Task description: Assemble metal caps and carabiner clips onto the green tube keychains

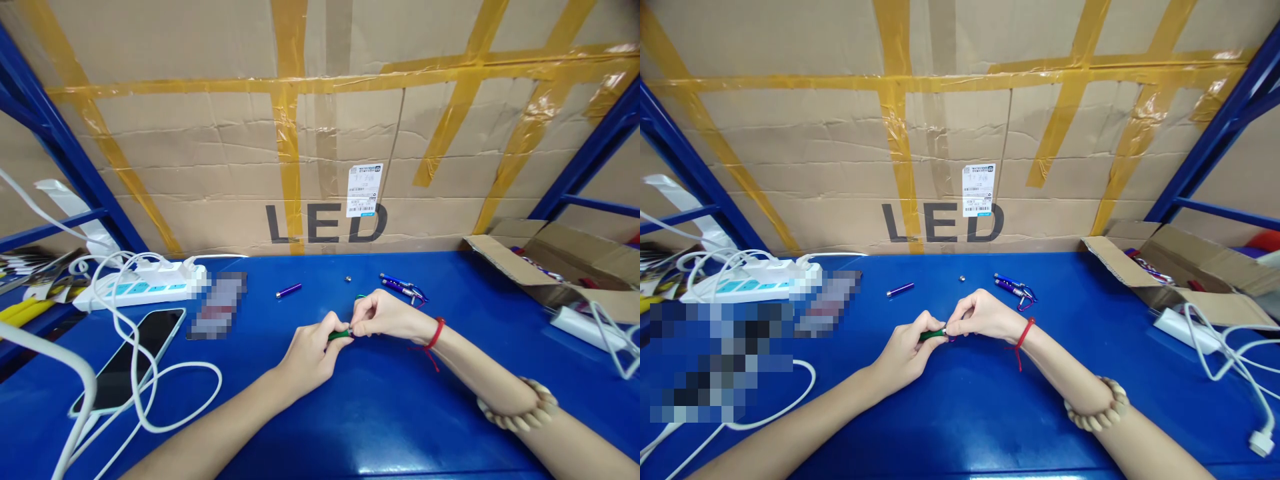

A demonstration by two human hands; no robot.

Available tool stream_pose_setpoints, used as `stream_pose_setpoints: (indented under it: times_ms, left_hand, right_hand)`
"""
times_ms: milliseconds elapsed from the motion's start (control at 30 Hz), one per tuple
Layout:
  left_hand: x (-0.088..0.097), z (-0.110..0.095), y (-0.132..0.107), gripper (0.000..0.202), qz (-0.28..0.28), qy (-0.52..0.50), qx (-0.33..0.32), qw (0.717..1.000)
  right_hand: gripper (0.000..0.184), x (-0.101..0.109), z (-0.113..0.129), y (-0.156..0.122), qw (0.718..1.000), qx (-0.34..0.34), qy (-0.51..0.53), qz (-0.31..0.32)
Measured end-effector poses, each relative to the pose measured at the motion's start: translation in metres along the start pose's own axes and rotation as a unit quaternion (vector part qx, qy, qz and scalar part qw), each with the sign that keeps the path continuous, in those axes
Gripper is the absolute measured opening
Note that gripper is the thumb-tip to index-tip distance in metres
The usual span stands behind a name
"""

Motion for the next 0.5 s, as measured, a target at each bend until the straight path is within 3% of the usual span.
stream_pose_setpoints:
  times_ms: [267,500]
  left_hand:
    - [0.0005,0.002,0.0018,0.006,-0.02,0.019,-0.004,1.0]
    - [0.0019,0.0015,0.0021,0.006,-0.013,0.014,0.015,1.0]
  right_hand:
    - [0.027,-0.0042,0.002,0.0008,0.998,0.03,-0.039,-0.035]
    - [0.035,-0.0094,0.003,0.0006,0.998,-0.029,0.005,-0.046]
Point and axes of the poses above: each hand's wrist, its own y-axis towards the middle knuckle, its own x-axis out of the back of the hand, z = x × y, the point moved 1 cm from there along y, towards the middle knuckle, and after that the axes turned 2 degrees about -z, right-handed, at the moved point
